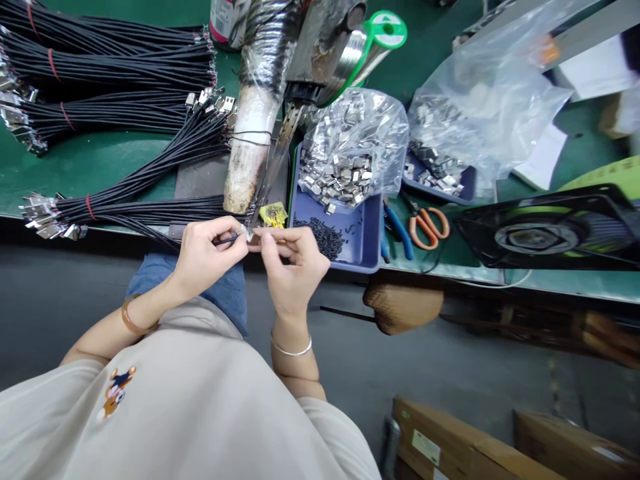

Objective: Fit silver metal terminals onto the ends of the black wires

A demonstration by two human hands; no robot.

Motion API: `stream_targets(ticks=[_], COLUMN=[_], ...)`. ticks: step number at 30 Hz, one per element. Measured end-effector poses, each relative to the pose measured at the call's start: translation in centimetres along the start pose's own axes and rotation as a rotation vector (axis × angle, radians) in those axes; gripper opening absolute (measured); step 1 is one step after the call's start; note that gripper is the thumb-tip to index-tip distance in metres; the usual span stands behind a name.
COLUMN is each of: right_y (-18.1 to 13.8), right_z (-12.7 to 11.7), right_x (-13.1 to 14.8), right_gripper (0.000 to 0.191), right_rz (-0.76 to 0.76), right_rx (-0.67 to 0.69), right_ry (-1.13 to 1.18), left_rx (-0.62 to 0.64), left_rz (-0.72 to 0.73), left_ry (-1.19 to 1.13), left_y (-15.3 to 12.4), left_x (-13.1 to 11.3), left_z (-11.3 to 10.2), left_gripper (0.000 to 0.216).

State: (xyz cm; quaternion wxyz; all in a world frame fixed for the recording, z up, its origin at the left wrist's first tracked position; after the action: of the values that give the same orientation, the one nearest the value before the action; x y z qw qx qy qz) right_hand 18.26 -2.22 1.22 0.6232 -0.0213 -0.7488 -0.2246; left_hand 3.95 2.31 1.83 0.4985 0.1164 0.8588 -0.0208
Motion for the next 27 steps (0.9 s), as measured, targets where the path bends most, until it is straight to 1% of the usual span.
stream_targets(ticks=[1,2,5,6,7,8,9,11,12,13,15,17,18,20,21,22,24,27], right_y=[-0.1,-0.3,-1.4,-1.5,-1.4,-1.1,-0.5,0.8,1.5,2.2,4.0,5.7,6.5,7.5,7.7,7.9,8.0,7.8], right_z=[-0.5,-1.2,-3.8,-4.5,-5.1,-5.6,-6.0,-6.8,-7.2,-7.8,-8.6,-8.5,-8.2,-7.3,-6.8,-6.5,-6.1,-6.2], right_x=[0.3,0.8,3.6,4.4,4.8,5.0,4.7,3.0,2.0,0.8,-1.5,-3.6,-4.4,-5.3,-5.5,-5.5,-5.3,-4.8], right_gripper=[0.010,0.013,0.021,0.021,0.021,0.020,0.019,0.018,0.018,0.019,0.019,0.017,0.016,0.016,0.016,0.016,0.015,0.015], right_rz=[-0.037,-0.110,-0.447,-0.494,-0.474,-0.394,-0.275,-0.038,0.025,0.045,0.013,-0.028,-0.038,-0.041,-0.035,-0.027,-0.018,-0.038], right_rx=[-0.048,-0.128,-0.463,-0.519,-0.519,-0.468,-0.377,-0.178,-0.114,-0.105,-0.138,-0.115,-0.074,0.014,0.056,0.091,0.131,0.098], right_ry=[-0.029,-0.074,-0.192,-0.215,-0.236,-0.262,-0.300,-0.396,-0.457,-0.530,-0.707,-0.817,-0.845,-0.902,-0.934,-0.969,-1.027,-1.012], left_rx=[0.041,0.101,0.301,0.327,0.314,0.280,0.220,0.055,-0.035,-0.124,-0.182,-0.140,-0.077,0.045,0.065,0.065,0.014,-0.059], left_rz=[0.033,0.073,0.186,0.204,0.209,0.213,0.217,0.234,0.249,0.263,0.296,0.311,0.320,0.349,0.369,0.391,0.440,0.505], left_ry=[0.020,0.047,0.126,0.122,0.095,0.057,0.024,0.025,0.073,0.153,0.363,0.549,0.615,0.680,0.683,0.670,0.617,0.532], left_y=[-0.2,-0.4,-1.7,-2.1,-2.4,-2.6,-2.6,-2.0,-1.5,-0.8,0.9,2.7,3.4,4.1,4.2,4.0,3.4,2.0], left_x=[0.0,0.1,1.0,1.4,1.8,2.1,2.4,2.6,2.6,2.5,2.5,2.8,3.1,3.6,3.8,3.8,3.7,3.3], left_z=[0.0,0.0,0.2,0.1,-0.2,-0.5,-1.0,-2.3,-3.1,-3.8,-4.5,-4.5,-4.2,-3.5,-3.3,-3.1,-3.1,-3.3], left_gripper=[0.015,0.015,0.013,0.011,0.010,0.010,0.011,0.013,0.014,0.015,0.019,0.020,0.021,0.023,0.022,0.021,0.021,0.025])
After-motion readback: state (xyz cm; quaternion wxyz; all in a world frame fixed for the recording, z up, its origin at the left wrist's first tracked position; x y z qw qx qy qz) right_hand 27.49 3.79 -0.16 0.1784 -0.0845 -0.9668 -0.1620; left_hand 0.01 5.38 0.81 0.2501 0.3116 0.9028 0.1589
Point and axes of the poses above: each hand's wrist, its own y-axis towards the middle knuckle, its own z-axis out of the palm, x = y × z, the point moved 4 cm from there along y, towards the middle knuckle, and after that the axes turned 12 degrees about y, right-handed, at the moved point
